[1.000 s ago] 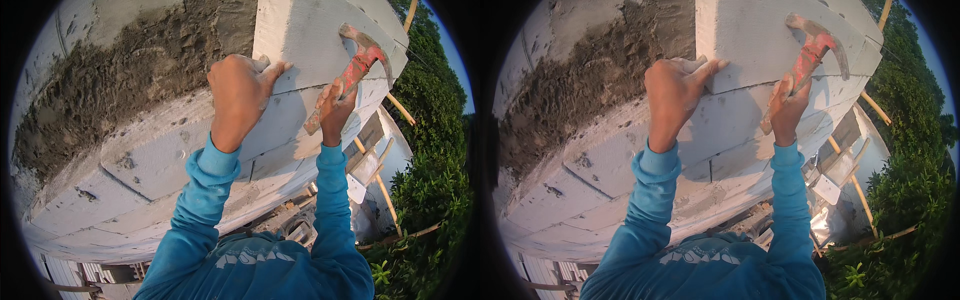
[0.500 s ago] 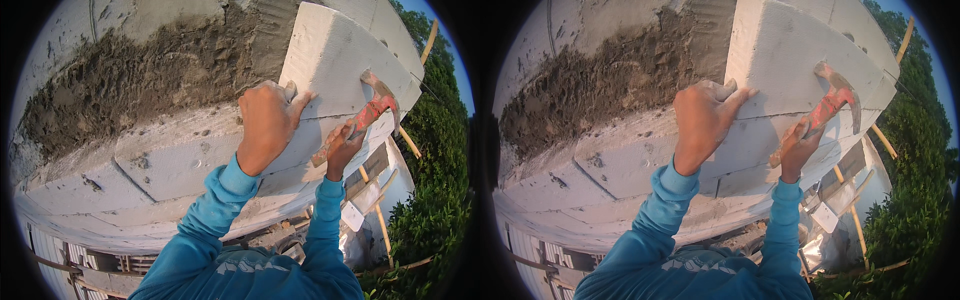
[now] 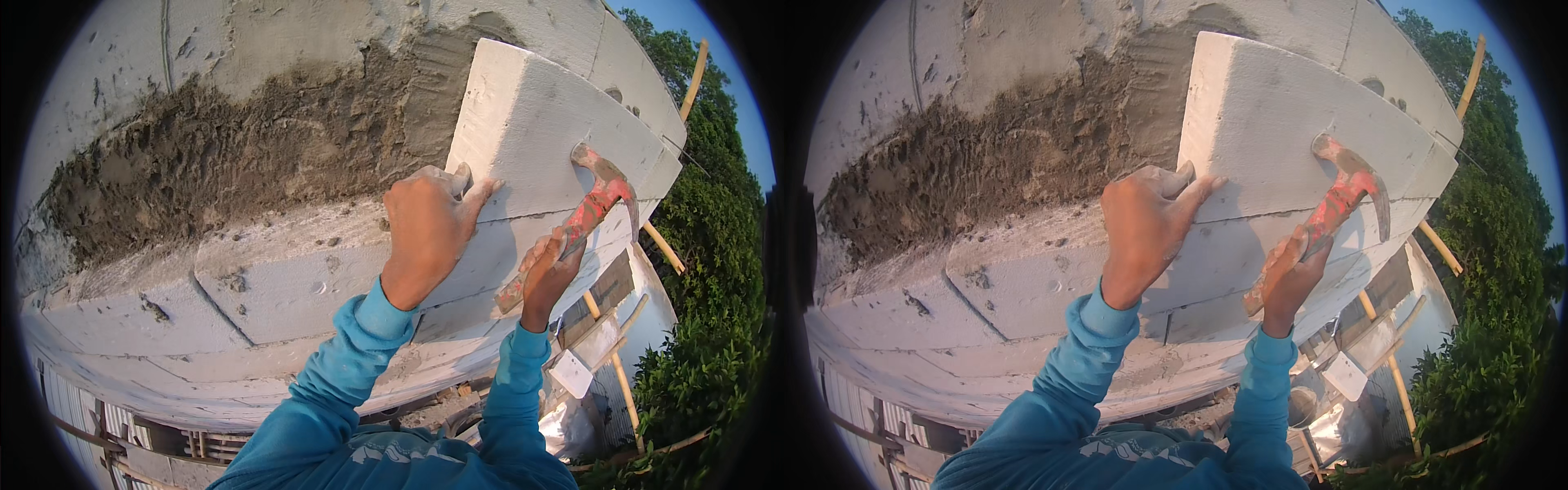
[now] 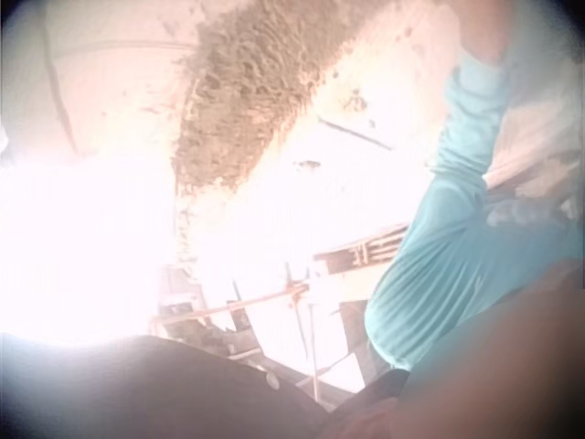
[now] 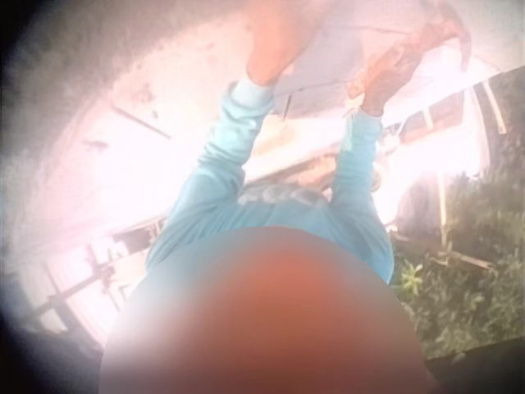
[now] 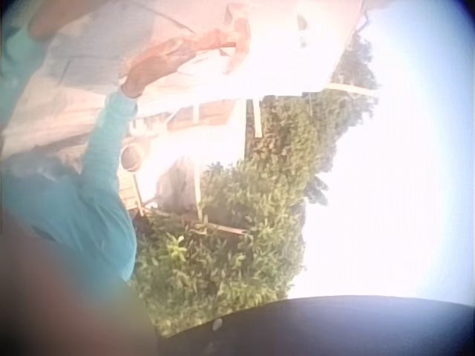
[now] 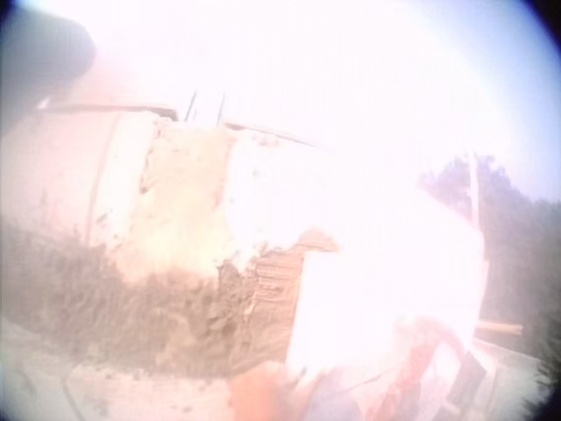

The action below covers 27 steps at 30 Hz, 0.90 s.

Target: The person applies mortar to a wall using a trowel, spreads it evenly, and places a rectangular tile onto the mortar. They press the tile into place and tap it with a hammer to secure it.

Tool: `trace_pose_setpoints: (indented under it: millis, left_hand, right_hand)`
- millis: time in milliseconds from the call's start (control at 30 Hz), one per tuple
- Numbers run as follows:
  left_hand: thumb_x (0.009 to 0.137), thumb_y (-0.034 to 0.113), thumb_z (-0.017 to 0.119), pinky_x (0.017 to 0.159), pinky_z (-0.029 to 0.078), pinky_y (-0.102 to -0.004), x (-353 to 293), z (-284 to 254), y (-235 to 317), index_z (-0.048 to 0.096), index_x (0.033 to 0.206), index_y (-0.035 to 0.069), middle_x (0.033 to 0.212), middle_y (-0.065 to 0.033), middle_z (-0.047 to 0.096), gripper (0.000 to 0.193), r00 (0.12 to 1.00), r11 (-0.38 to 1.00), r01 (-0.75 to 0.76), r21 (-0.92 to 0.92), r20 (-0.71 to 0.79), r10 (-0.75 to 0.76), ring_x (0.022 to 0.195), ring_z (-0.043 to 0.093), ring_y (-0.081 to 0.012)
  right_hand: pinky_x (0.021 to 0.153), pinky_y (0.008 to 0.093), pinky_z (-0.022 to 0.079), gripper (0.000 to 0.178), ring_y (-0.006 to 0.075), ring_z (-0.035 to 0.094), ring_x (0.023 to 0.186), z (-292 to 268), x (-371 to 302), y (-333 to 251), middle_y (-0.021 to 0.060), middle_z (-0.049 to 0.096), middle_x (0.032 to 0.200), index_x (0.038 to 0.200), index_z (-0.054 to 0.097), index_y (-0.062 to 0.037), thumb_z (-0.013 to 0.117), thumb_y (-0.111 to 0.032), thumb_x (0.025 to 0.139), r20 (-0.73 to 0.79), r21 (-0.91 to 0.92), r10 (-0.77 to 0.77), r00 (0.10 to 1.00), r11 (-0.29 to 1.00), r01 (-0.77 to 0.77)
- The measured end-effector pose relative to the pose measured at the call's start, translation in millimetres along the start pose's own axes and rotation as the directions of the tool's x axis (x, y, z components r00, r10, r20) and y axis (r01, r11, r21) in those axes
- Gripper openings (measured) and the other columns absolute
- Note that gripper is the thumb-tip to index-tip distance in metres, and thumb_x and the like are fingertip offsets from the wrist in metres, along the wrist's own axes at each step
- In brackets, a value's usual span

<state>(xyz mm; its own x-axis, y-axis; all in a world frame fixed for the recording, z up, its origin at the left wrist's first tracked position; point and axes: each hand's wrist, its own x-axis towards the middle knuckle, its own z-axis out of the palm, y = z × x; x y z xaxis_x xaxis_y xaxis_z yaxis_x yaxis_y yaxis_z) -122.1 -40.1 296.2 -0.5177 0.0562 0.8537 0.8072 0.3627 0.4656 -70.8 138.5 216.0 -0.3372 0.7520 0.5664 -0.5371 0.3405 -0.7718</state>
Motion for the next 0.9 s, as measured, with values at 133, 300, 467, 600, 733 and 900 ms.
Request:
trace_pose_setpoints:
  millis: [133,300,467,600,733,900]
  left_hand:
    - [0.083,0.028,0.082,0.044,0.039,-0.0317,6.7,-1.8,3.7,0.078,0.088,-0.003,0.053,-0.0108,0.060,0.032,0.993,0.997,0.072,-0.013,0.094,-0.070,0.044,0.054,-0.0146]
    - [0.084,0.029,0.082,0.045,0.041,-0.0285,5.2,7.7,1.5,0.078,0.095,-0.002,0.058,-0.0084,0.066,0.033,0.998,0.999,0.048,0.012,0.044,-0.049,0.049,0.058,-0.0103]
    - [0.085,0.030,0.081,0.052,0.049,-0.0307,0.1,8.0,0.3,0.078,0.100,0.000,0.067,-0.0110,0.071,0.034,0.998,0.996,0.055,0.071,-0.029,-0.053,0.053,0.064,-0.0152]
    - [0.082,0.039,0.082,0.072,0.056,-0.0371,16.6,16.0,27.6,0.069,0.122,0.001,0.096,-0.0146,0.072,0.057,0.984,0.991,0.024,0.133,-0.176,0.000,0.082,0.070,-0.0232]
    - [0.081,0.050,0.081,0.098,0.049,-0.0501,63.6,42.5,27.4,0.053,0.142,0.002,0.129,-0.0230,0.058,0.082,0.820,0.883,-0.238,0.404,-0.404,0.406,0.127,0.054,-0.0360]
    - [0.084,0.052,0.076,0.108,0.040,-0.0573,78.0,68.1,21.9,0.048,0.146,0.002,0.139,-0.0242,0.049,0.084,0.889,0.960,-0.240,0.144,-0.364,0.277,0.135,0.041,-0.0405]
  right_hand:
    - [0.042,0.0250,0.042,0.038,0.0114,0.049,0.049,-10.8,-6.2,-12.4,0.0042,0.049,0.067,0.126,0.042,0.0026,0.054,-0.027,0.105,-0.178,0.227,-0.102,0.979,0.963,0.142]
    - [0.042,0.0290,0.043,0.027,0.0120,0.049,0.050,4.6,24.7,19.6,0.0056,0.050,0.071,0.118,0.045,-0.0010,0.052,-0.024,0.106,-0.111,0.088,-0.084,0.990,0.992,0.094]
    - [0.040,0.0278,0.042,0.021,0.0108,0.050,0.049,-0.5,17.7,7.9,0.0039,0.052,0.071,0.112,0.046,-0.0009,0.051,-0.020,0.105,-0.003,0.110,0.011,1.000,0.994,-0.010]
    - [0.039,0.0275,0.043,0.022,0.0100,0.049,0.047,-12.5,26.5,8.6,0.0025,0.050,0.068,0.108,0.045,-0.0005,0.051,-0.022,0.105,0.055,0.169,0.010,0.998,0.985,-0.019]
    - [0.040,0.0284,0.044,0.024,0.0112,0.049,0.046,-32.1,25.8,-24.3,0.0036,0.049,0.069,0.109,0.042,-0.0007,0.048,-0.023,0.106,0.108,0.316,0.105,0.989,0.939,-0.135]
    - [0.042,0.0330,0.050,0.025,0.0152,0.051,0.048,-60.9,56.0,-57.4,0.0078,0.048,0.074,0.119,0.035,-0.0002,0.041,-0.021,0.106,-0.364,0.493,-0.052,0.930,0.836,0.240]
